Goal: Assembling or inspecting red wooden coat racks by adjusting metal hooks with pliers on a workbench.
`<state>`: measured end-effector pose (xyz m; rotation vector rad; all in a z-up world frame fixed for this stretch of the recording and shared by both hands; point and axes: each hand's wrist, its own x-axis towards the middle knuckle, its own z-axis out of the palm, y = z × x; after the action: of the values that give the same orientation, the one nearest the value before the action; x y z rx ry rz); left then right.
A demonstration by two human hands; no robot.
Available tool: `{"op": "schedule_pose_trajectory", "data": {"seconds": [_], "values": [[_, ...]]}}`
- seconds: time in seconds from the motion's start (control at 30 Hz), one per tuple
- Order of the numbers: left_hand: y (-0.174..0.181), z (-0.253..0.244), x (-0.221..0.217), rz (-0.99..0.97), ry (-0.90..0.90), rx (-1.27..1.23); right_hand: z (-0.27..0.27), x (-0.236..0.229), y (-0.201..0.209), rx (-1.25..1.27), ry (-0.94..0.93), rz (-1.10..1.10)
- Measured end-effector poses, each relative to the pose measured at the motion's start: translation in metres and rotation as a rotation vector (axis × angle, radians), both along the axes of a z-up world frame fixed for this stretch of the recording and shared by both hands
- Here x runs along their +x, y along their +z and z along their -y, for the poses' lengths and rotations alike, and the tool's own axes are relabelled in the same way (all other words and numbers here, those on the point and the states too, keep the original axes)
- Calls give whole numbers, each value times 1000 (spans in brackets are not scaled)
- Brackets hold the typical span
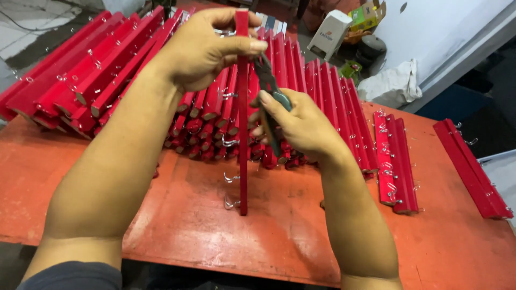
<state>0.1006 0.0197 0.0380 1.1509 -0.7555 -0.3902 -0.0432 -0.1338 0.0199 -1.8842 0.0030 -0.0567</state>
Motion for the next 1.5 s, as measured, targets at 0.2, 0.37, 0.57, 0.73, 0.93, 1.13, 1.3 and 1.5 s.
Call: {"op": "schedule_pose_trajectory", "data": {"seconds": [0.2, 0.37, 0.57, 0.73, 0.93, 1.13, 1.3, 1.5], "values": [[6, 17, -3, -74, -19, -74, 30, -22, -48, -264, -45, -37], [7, 45, -8, -107, -26, -95, 53, -40, -107, 118, 40, -52], [-8, 88, -15, -201, -194, -235, 75, -63, -140, 431, 66, 69], [-29, 126, -25, -342, -19, -254, 91, -73, -148, 452, -84, 170], [-62, 148, -41, 90, 91, 35, 103, -82, -139, 534, -223, 146], [-64, 155, -77, 258, 190, 381, 118, -76, -127, 524, -362, 211], [-94, 174, -80, 514, 159, 445, 154, -58, -103, 82, -623, 206], [-127, 191, -66, 774, 238, 661, 208, 5, -103, -196, -659, 335]]}}
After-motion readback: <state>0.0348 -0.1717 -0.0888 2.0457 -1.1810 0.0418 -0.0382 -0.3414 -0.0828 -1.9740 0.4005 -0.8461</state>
